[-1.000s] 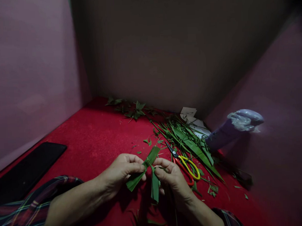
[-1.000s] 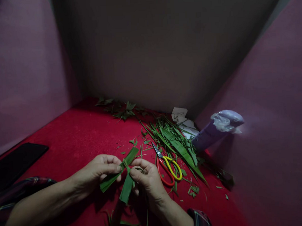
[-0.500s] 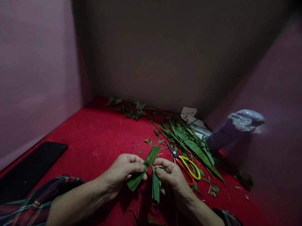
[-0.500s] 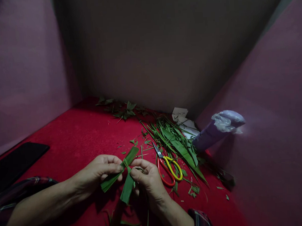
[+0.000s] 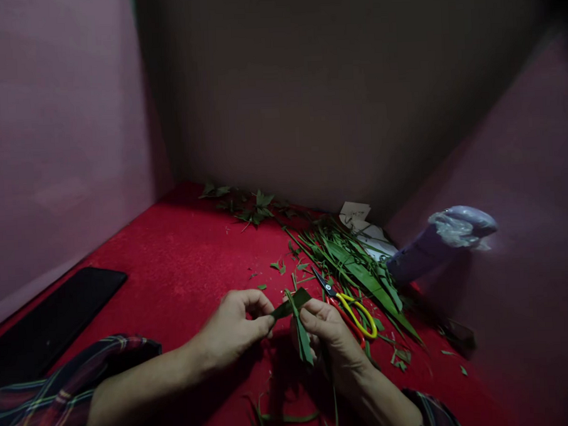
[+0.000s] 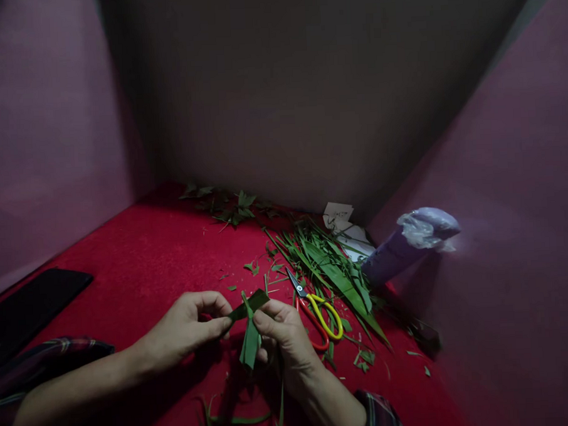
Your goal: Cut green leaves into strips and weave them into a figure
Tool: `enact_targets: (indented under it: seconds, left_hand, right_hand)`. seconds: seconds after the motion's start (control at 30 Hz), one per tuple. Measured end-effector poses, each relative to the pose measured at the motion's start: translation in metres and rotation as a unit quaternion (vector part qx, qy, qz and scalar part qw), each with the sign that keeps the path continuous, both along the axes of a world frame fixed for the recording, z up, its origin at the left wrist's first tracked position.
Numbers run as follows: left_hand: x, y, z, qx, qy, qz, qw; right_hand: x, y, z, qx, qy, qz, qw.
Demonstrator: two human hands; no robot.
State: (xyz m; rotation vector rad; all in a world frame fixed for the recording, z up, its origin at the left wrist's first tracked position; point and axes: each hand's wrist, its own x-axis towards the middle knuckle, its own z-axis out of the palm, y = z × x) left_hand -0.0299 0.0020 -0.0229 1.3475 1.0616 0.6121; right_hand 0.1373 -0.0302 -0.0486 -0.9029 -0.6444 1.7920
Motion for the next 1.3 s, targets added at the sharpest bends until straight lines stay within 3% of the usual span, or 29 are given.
enact_targets:
  seconds: [0.13,0.4,0.67,0.87,1.3]
  left_hand:
    - [-0.001,-0.002,-0.002,0.037,0.026,-0.033,0.998]
    - [-0.004,0.006,-0.006,-0.071,-0.033,-0.059,0.995]
    - [-0.004,0.006,0.001,-0.082,-0.003,-0.056,0.995]
    - [-0.006,0.007,-0.002,-0.103,-0.003,-0.047,0.994]
    - [-0.005,0.009,-0.005,-0.16,-0.071,-0.026,0.984]
  right_hand:
    - [-0.003,-0.002,-0.001,-0.009,-0.038,-0.033,0.999]
    - [-0.002,0.0,0.002,-0.052,0.014,-0.051,0.997]
    - [0.001,0.003,0.0,-0.06,0.069,-0.042,0.995]
    - [0.002,0.003,-0.003,-0.055,0.083,-0.017,0.995]
    - [0.002,0.0,-0.001,-0.052,0.004,-0.027,0.998]
